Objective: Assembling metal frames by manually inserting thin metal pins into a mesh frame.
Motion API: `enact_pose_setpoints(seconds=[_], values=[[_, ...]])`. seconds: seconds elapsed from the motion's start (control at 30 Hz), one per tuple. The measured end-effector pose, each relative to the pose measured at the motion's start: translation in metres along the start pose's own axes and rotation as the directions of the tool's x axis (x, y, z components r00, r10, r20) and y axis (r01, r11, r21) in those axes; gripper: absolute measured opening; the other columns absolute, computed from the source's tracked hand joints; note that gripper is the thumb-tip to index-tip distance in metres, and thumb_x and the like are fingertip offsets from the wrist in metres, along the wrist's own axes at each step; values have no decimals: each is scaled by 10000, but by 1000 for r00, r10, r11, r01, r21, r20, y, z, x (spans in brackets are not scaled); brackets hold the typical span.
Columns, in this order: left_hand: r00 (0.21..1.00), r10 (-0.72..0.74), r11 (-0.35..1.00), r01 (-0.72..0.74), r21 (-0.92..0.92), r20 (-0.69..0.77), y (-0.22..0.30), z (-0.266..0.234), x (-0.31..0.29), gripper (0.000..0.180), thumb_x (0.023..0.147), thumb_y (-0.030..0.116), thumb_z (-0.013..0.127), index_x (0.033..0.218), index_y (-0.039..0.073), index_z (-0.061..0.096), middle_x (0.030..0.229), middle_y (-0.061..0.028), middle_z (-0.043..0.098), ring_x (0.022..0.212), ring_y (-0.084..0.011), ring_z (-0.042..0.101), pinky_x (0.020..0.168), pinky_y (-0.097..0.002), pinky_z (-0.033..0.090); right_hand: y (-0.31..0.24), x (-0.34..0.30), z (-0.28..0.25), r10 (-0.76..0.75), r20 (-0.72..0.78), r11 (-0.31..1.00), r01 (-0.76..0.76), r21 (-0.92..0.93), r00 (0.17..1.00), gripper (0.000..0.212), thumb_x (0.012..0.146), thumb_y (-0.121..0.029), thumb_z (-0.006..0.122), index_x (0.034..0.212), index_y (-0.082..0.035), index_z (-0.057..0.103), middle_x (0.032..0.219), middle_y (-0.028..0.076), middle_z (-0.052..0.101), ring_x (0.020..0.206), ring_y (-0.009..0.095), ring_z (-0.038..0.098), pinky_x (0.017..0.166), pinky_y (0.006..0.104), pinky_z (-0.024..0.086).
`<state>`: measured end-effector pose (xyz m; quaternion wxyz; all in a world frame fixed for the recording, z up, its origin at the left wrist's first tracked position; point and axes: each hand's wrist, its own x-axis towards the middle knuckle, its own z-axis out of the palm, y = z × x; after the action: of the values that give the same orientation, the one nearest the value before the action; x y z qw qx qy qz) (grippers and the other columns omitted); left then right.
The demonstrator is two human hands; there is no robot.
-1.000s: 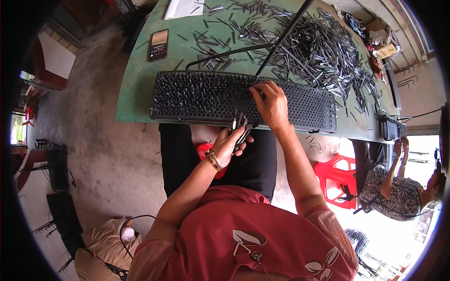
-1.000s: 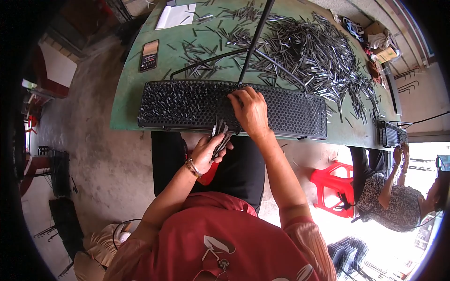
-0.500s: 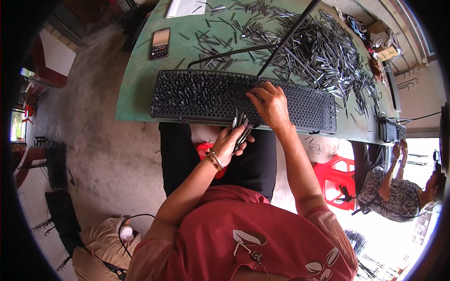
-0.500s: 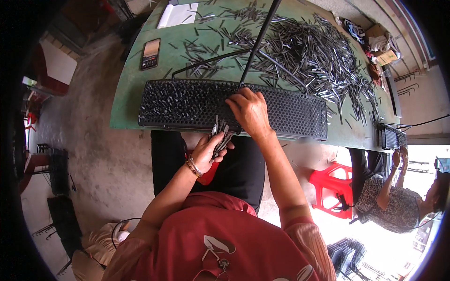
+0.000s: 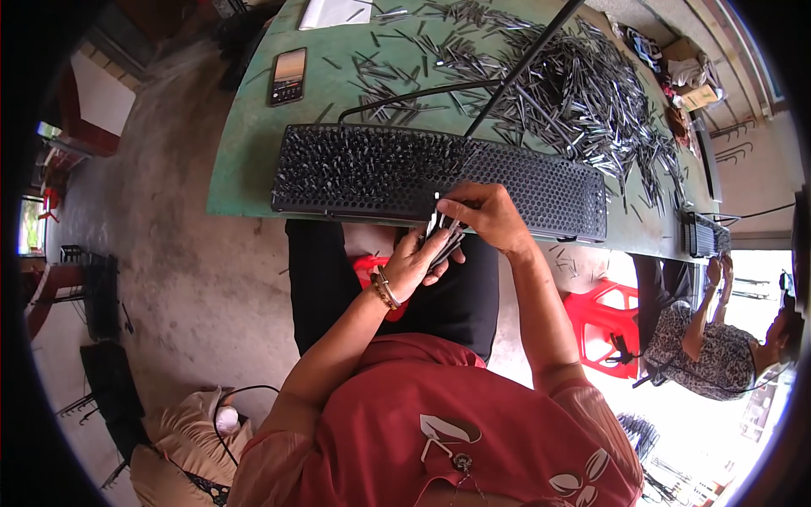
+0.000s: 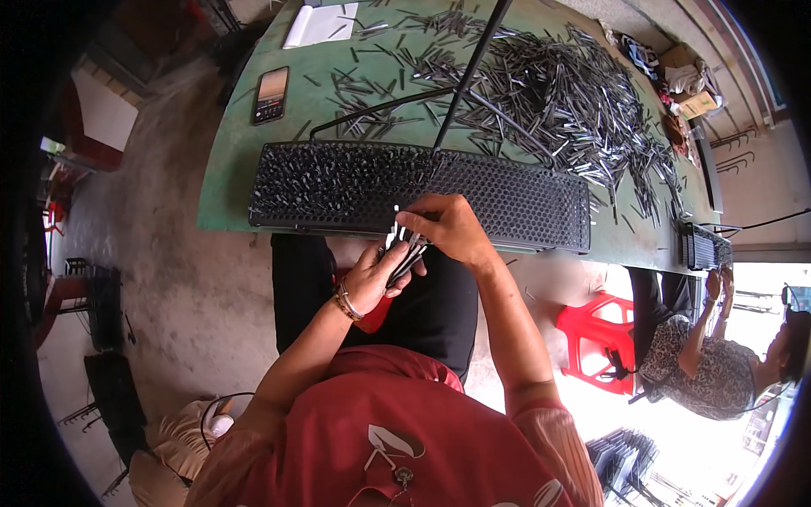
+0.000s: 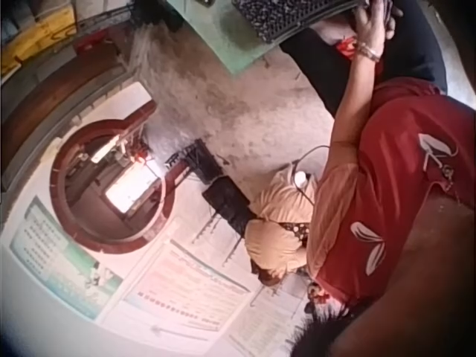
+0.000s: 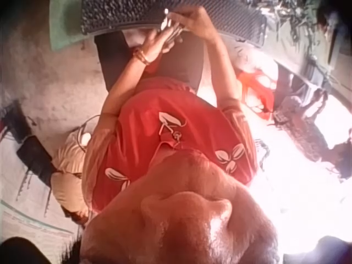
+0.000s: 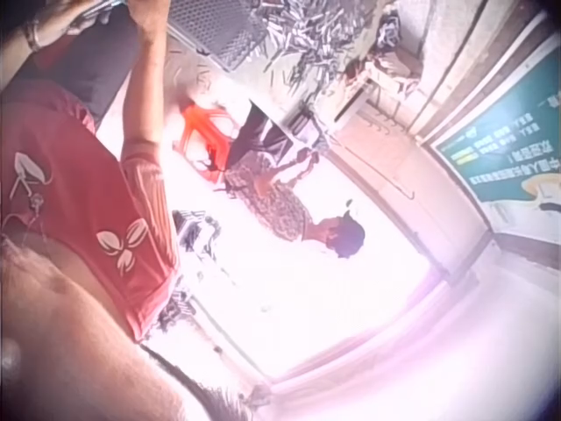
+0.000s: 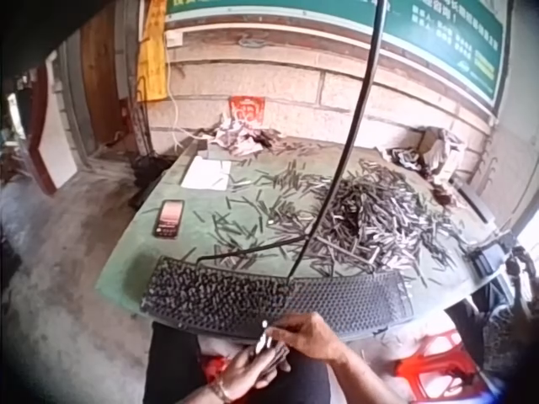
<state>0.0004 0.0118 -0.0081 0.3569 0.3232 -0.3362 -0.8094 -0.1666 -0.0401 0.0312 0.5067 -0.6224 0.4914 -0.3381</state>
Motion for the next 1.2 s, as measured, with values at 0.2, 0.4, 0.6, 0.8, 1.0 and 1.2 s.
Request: enact_pose_setpoints(seconds=[0.2,0.4,0.6,0.8,1.0,1.2], values=[[1000,-23,999,23,-28,-1,-4,-4,0,336,970,349,419,1121,69,528,809,-65,597,509,-43,420,392,-154,286,-4,2,-7,122,-77,990,-116,74,990,238,864,-183,634,917,47,669,723,25,626,636,68,533,572,216,433],[998,-53,997,52,-55,-14,-4,-6,0,353,967,362,417,1129,71,532,807,-74,600,505,-49,415,388,-159,287,-3,8,-11,148,-99,984,-136,115,984,231,883,-165,599,978,37,661,734,24,626,581,58,492,540,199,417],[984,-156,985,149,-88,-83,-7,-9,0,339,962,347,418,1128,77,538,793,-73,604,505,-53,415,385,-164,289,-11,23,-9,-72,-328,997,69,-20,942,195,890,-124,574,1000,16,654,772,29,636,607,58,511,550,210,435],[984,-153,987,148,-64,-86,-7,-9,-1,334,962,346,417,1121,82,544,789,-71,606,499,-54,414,382,-167,280,5,34,-8,-366,-201,884,272,-381,909,186,881,-65,557,1033,18,624,927,92,644,669,139,583,610,246,475],[983,-163,985,158,-62,-88,-7,-9,-1,326,960,345,426,1110,85,552,771,-67,607,487,-54,411,378,-169,273,-1,33,1,-520,-112,777,414,-475,847,189,844,-52,569,1020,-12,622,939,141,622,829,326,609,702,365,492],[983,-154,988,150,-45,-100,-7,-11,-1,324,958,345,434,1112,86,552,759,-70,606,477,-50,407,374,-166,269,0,31,6,-501,-89,673,323,-665,861,216,824,-42,594,1036,-30,634,932,115,561,780,286,594,692,357,493]])
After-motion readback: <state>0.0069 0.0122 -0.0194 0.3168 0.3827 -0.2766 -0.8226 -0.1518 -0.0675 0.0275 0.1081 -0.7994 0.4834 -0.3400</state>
